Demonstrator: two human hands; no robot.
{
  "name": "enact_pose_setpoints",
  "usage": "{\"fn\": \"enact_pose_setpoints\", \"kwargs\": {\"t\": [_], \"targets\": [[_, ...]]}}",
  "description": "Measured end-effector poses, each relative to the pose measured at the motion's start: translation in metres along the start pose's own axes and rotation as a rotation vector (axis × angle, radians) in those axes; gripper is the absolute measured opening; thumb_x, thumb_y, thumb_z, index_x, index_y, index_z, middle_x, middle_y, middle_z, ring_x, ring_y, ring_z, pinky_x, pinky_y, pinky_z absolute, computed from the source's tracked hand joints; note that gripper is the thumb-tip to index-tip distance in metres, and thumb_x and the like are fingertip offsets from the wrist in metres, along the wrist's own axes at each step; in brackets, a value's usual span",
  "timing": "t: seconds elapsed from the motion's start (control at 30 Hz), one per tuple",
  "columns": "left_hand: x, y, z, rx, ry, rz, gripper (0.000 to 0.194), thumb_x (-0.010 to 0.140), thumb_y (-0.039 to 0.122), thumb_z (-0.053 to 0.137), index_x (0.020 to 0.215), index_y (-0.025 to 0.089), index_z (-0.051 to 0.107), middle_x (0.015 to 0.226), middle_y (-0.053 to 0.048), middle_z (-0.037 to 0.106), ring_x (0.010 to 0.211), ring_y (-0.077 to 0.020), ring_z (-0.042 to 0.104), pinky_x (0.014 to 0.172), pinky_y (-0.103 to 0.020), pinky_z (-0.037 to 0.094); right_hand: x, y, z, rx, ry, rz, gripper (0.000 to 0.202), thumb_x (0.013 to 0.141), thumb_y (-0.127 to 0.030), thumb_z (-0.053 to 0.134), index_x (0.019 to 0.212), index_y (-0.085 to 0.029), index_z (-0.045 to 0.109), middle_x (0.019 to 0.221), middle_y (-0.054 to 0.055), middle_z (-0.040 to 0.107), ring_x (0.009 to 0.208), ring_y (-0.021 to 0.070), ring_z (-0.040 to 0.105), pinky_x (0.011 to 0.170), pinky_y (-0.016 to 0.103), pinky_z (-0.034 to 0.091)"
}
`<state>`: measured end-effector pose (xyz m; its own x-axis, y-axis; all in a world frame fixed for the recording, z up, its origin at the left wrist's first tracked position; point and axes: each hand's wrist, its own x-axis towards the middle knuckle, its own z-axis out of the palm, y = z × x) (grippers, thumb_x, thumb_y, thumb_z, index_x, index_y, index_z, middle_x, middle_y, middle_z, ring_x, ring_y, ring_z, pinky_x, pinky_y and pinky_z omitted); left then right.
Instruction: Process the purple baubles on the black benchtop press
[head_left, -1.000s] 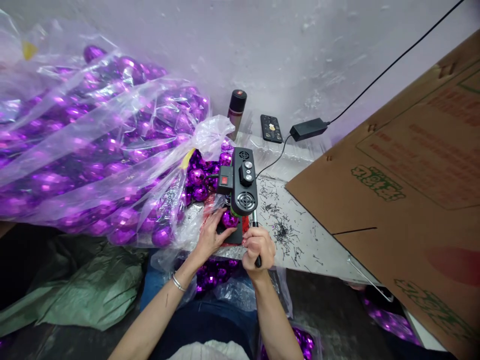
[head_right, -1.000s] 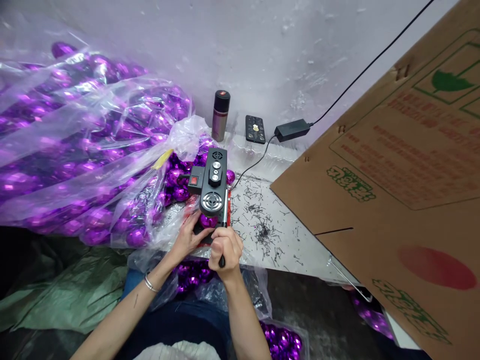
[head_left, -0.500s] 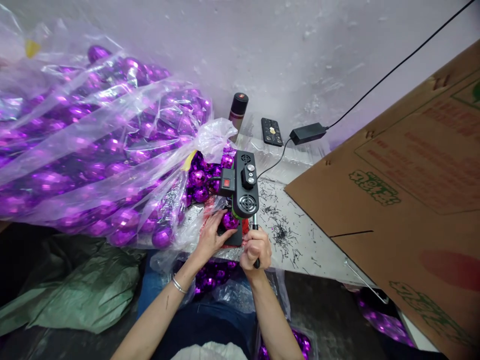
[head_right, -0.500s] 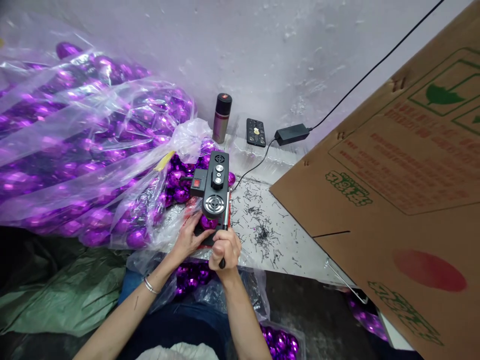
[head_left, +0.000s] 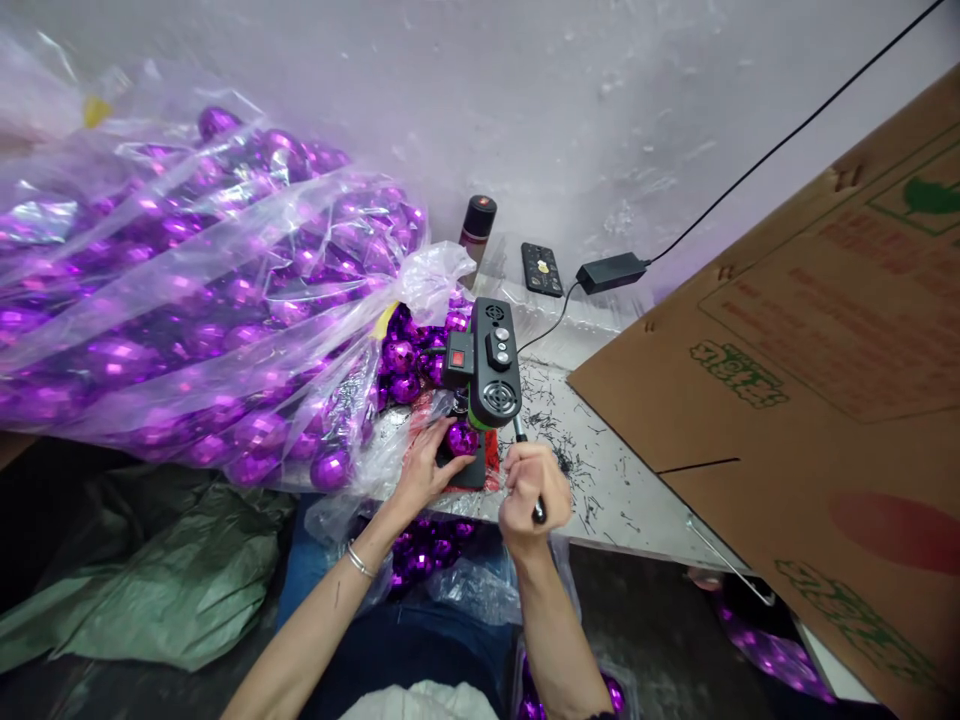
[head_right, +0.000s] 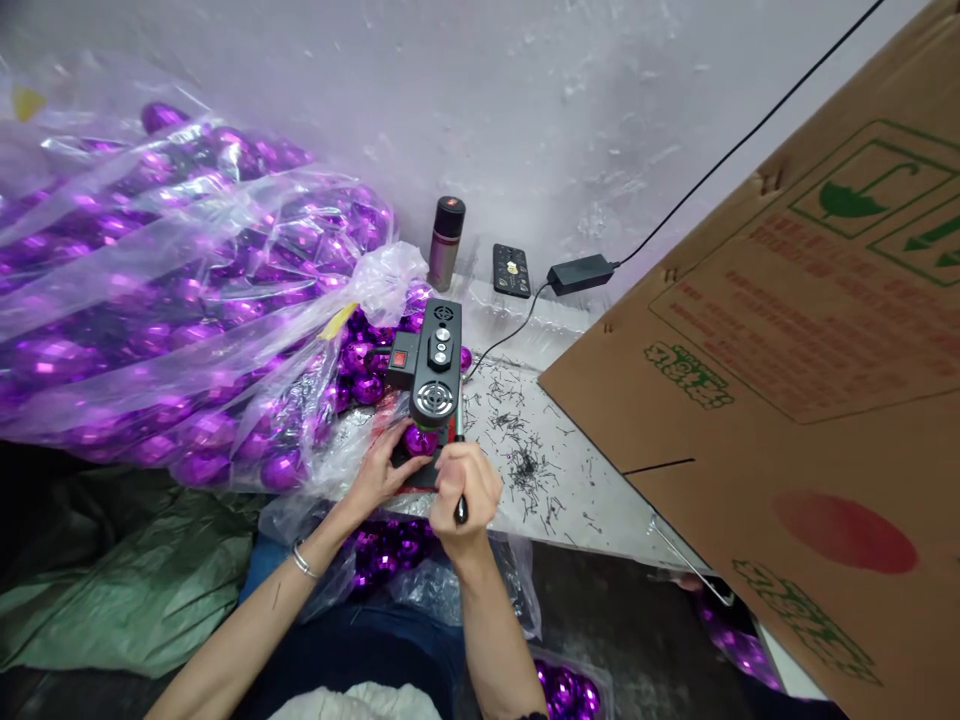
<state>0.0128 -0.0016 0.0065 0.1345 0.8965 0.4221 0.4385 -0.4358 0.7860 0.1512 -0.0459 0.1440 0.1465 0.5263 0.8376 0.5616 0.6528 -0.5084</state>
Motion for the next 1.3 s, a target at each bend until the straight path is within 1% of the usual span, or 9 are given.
{"fn": "enact_pose_setpoints", "kwargs": {"t": [0.13, 0.3, 0.47, 0.6, 0.73, 0.9, 1.1, 1.2, 1.3], "targets": [[-0.023, 0.009, -0.009, 0.023, -0.027, 0.013, 0.059, 0.098, 0.041, 0.076, 0.149, 0.022, 0.055, 0.145, -0.017, 0.071, 0.143, -0.0353, 0.065, 0.12, -0.057, 0.053, 0.023, -0.017, -0.006, 0.029, -0.021, 0.104, 0.035, 0.105, -0.01, 0.047, 0.073, -0.023, 0.049, 0.07, -0.002, 0.058, 0.066, 0.0129, 0.058, 0.064, 0.029, 0.043], [-0.056, 0.025, -0.036, 0.109, -0.028, 0.046, 0.09, 0.094, 0.051, 0.08, 0.167, 0.022, 0.034, 0.16, -0.022, 0.059, 0.148, -0.0389, 0.059, 0.119, -0.057, 0.054, 0.011, -0.013, -0.003, -0.002, -0.03, 0.029, 0.035, 0.103, -0.007, 0.045, 0.073, -0.023, 0.049, 0.068, -0.002, 0.056, 0.065, 0.0129, 0.059, 0.061, 0.029, 0.043], [0.005, 0.012, -0.061, 0.298, 0.127, 0.022, 0.045, 0.109, 0.028, 0.052, 0.153, 0.02, 0.056, 0.149, -0.02, 0.066, 0.141, -0.034, 0.065, 0.121, -0.056, 0.052, 0.003, -0.009, 0.001, -0.009, 0.003, 0.006, 0.035, 0.102, -0.005, 0.044, 0.072, -0.023, 0.049, 0.067, -0.003, 0.055, 0.064, 0.0128, 0.059, 0.06, 0.028, 0.043], [0.067, -0.009, -0.059, 0.494, 0.05, -0.109, 0.049, 0.099, 0.011, 0.056, 0.147, 0.013, 0.061, 0.146, -0.026, 0.064, 0.136, -0.0416, 0.064, 0.109, -0.06, 0.058, 0.005, -0.009, 0.001, -0.012, -0.002, -0.015, 0.034, 0.101, -0.004, 0.045, 0.073, -0.024, 0.047, 0.066, -0.004, 0.054, 0.064, 0.0125, 0.059, 0.059, 0.028, 0.043], [0.084, -0.016, -0.056, 0.528, -0.041, -0.145, 0.053, 0.095, 0.009, 0.06, 0.148, 0.016, 0.061, 0.135, -0.023, 0.069, 0.123, -0.0389, 0.069, 0.099, -0.055, 0.063, 0.004, -0.007, 0.0, -0.019, -0.014, -0.029, 0.034, 0.1, -0.004, 0.045, 0.073, -0.024, 0.048, 0.067, -0.003, 0.055, 0.064, 0.0132, 0.06, 0.057, 0.028, 0.043], [0.06, 0.0, -0.075, 0.068, 0.048, -0.33, 0.066, 0.089, 0.04, 0.081, 0.147, 0.016, 0.059, 0.13, -0.018, 0.074, 0.118, -0.036, 0.074, 0.107, -0.055, 0.06, 0.006, -0.009, 0.001, -0.024, -0.008, -0.031, 0.034, 0.101, -0.006, 0.045, 0.073, -0.024, 0.048, 0.065, -0.003, 0.054, 0.063, 0.0134, 0.059, 0.057, 0.028, 0.044], [0.008, 0.038, -0.083, -0.658, -0.011, -0.56, 0.056, 0.099, 0.057, 0.064, 0.139, 0.018, 0.066, 0.128, -0.013, 0.079, 0.111, -0.0285, 0.079, 0.092, -0.041, 0.067, 0.022, -0.019, 0.002, 0.028, 0.024, 0.081, 0.036, 0.105, -0.01, 0.047, 0.071, -0.023, 0.05, 0.066, -0.002, 0.055, 0.062, 0.013, 0.057, 0.06, 0.03, 0.043], [-0.005, 0.039, -0.061, -0.628, 0.013, -0.535, 0.056, 0.098, 0.057, 0.067, 0.139, 0.019, 0.068, 0.131, -0.013, 0.078, 0.117, -0.0294, 0.078, 0.097, -0.042, 0.066, 0.029, -0.022, 0.001, 0.043, 0.025, 0.125, 0.037, 0.106, -0.013, 0.049, 0.07, -0.023, 0.05, 0.066, -0.003, 0.054, 0.062, 0.0126, 0.055, 0.06, 0.03, 0.042], [-0.006, 0.03, -0.036, -0.372, 0.117, -0.422, 0.06, 0.093, 0.052, 0.077, 0.144, 0.023, 0.065, 0.141, -0.013, 0.074, 0.13, -0.0306, 0.072, 0.112, -0.047, 0.06, 0.03, -0.023, 0.0, 0.036, 0.004, 0.121, 0.037, 0.106, -0.013, 0.048, 0.07, -0.023, 0.05, 0.066, -0.003, 0.054, 0.064, 0.0127, 0.056, 0.061, 0.03, 0.043]]}}
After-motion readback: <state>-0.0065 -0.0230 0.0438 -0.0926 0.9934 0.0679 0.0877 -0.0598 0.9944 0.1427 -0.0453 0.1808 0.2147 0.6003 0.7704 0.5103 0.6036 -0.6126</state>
